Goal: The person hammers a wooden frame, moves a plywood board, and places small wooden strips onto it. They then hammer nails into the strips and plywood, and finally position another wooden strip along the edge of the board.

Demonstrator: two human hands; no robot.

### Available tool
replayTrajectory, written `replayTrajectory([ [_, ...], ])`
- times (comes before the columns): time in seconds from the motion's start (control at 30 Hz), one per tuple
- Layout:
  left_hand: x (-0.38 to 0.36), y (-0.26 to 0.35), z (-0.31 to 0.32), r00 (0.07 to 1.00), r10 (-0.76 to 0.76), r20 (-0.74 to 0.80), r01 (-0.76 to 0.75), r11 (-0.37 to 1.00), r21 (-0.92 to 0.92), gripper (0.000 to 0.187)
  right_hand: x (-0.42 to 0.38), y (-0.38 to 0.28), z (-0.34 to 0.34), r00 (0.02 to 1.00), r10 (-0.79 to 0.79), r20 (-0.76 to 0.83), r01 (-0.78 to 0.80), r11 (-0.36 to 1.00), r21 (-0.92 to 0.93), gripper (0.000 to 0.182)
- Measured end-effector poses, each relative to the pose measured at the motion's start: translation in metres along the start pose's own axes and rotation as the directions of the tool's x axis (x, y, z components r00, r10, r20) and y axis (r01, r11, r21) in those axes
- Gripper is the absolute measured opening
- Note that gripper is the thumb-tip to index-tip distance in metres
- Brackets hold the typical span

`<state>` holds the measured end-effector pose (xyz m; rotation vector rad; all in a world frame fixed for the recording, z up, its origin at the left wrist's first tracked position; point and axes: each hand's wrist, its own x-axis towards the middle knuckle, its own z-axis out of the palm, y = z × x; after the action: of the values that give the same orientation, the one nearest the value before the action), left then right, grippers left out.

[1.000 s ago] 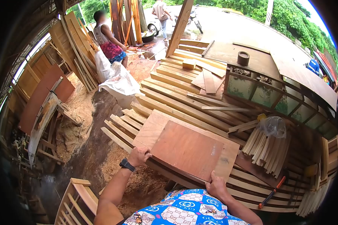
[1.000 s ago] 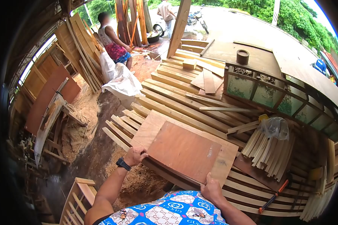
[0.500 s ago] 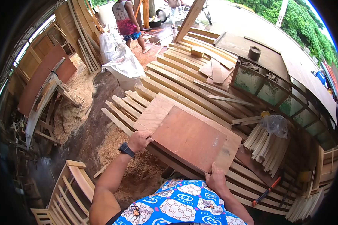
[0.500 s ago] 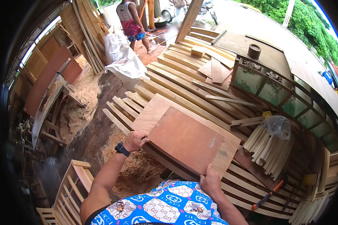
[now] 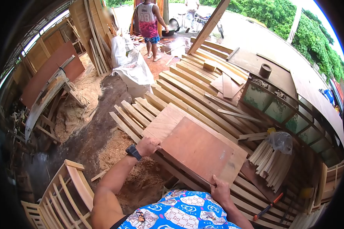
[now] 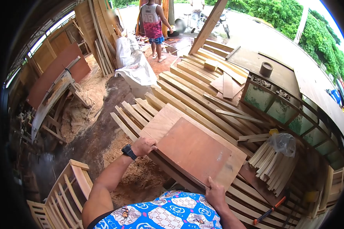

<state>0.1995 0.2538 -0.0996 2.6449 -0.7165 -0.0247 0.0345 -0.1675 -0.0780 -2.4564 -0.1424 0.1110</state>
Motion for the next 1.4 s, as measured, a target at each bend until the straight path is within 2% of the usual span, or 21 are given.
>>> replayTrajectory([
  [0.07,0.003,-0.004,0.001,0.997,0.065,0.032,-0.067,0.996,0.064,0.023,0.0,0.004,0.0,1.0,-0.005,0.003,0.005,1.0,0.001,0.051],
  [0.13,0.002,0.001,-0.006,0.996,0.077,0.043,-0.081,0.992,0.092,0.022,-0.001,0.013,0.005,0.995,-0.1,-0.028,0.098,0.993,-0.069,0.046],
  [0.17,0.004,0.005,-0.011,0.992,0.105,0.066,-0.112,0.987,0.116,0.021,0.0,0.014,0.011,0.996,-0.067,-0.055,0.064,0.996,-0.065,0.046],
  [0.2,0.005,0.006,-0.011,0.994,0.085,0.071,-0.094,0.988,0.123,0.017,0.002,0.018,0.016,0.996,-0.085,0.017,0.085,0.995,-0.045,0.045],
  [0.23,0.006,-0.003,-0.001,0.985,0.167,0.05,-0.173,0.97,0.169,0.014,-0.003,0.025,0.015,0.996,-0.07,0.063,0.072,0.997,-0.031,0.044],
  [0.27,0.006,-0.005,0.002,0.986,0.167,0.012,-0.167,0.979,0.114,0.015,-0.008,0.028,0.018,0.996,-0.05,0.074,0.052,0.998,-0.031,0.045],
  [0.3,0.005,0.001,0.001,0.992,0.108,0.067,-0.117,0.981,0.152,0.016,-0.008,0.029,0.023,0.997,-0.022,0.078,0.025,0.999,-0.034,0.046],
  [0.37,0.007,-0.005,0.011,0.982,0.187,0.014,-0.187,0.976,0.112,0.015,-0.011,0.034,0.025,0.992,-0.027,0.123,0.039,0.994,-0.101,0.052],
  [0.4,0.006,-0.013,0.016,0.982,0.187,0.02,-0.188,0.974,0.128,0.015,-0.009,0.034,0.025,0.988,-0.08,0.131,0.098,0.987,-0.129,0.053],
  [0.47,0.004,-0.008,0.015,0.993,0.111,0.031,-0.114,0.989,0.099,0.013,-0.008,0.027,0.019,0.989,-0.029,0.147,0.05,0.99,-0.136,0.053],
  [0.6,0.004,-0.012,0.018,0.989,0.146,0.001,-0.146,0.988,0.055,0.01,-0.006,0.021,0.014,0.973,-0.031,0.227,0.069,0.984,-0.162,0.052],
  [0.8,0.003,-0.007,0.013,0.999,0.047,0.02,-0.047,0.998,-0.038,0.01,-0.004,0.017,0.01,0.961,-0.015,0.276,0.062,0.985,-0.163,0.051],
  [0.87,0.004,0.012,0.004,0.994,-0.085,0.071,0.098,0.975,-0.202,0.015,-0.006,0.011,0.007,0.973,-0.031,0.229,0.07,0.984,-0.162,0.043],
  [0.9,0.003,0.013,0.006,0.994,-0.082,0.072,0.095,0.975,-0.203,0.015,-0.006,0.009,0.007,0.982,-0.047,0.182,0.078,0.984,-0.163,0.037],
  [1.0,0.004,0.015,0.024,0.994,-0.089,-0.056,0.082,0.989,-0.119,0.022,-0.005,0.008,0.009,0.977,-0.029,0.213,0.075,0.975,-0.209,0.036],
  [1.07,0.007,0.019,0.043,0.91,-0.366,-0.196,0.327,0.923,-0.205,0.029,-0.006,0.009,0.011,0.974,-0.01,0.224,0.053,0.981,-0.186,0.041],
  [1.13,0.008,0.022,0.049,0.907,-0.342,-0.246,0.295,0.932,-0.209,0.028,-0.005,0.011,0.014,0.972,0.01,0.235,0.029,0.986,-0.164,0.048],
  [1.17,0.009,0.024,0.054,0.829,-0.536,-0.163,0.4,0.77,-0.496,0.026,-0.005,0.011,0.015,0.972,0.013,0.236,0.029,0.985,-0.172,0.049],
  [1.2,0.007,0.025,0.059,0.728,-0.685,-0.019,0.463,0.513,-0.723,0.025,-0.006,0.012,0.016,0.971,0.014,0.241,0.03,0.983,-0.179,0.049],
  [1.33,0.006,0.042,0.065,0.622,-0.779,-0.082,0.484,0.465,-0.741,0.022,-0.007,0.009,0.02,0.979,-0.011,0.205,0.057,0.973,-0.224,0.039],
  [1.4,0.007,0.043,0.068,0.603,-0.797,-0.04,0.453,0.383,-0.805,0.023,-0.005,0.004,0.014,0.961,0.079,0.266,-0.016,0.973,-0.231,0.05],
])
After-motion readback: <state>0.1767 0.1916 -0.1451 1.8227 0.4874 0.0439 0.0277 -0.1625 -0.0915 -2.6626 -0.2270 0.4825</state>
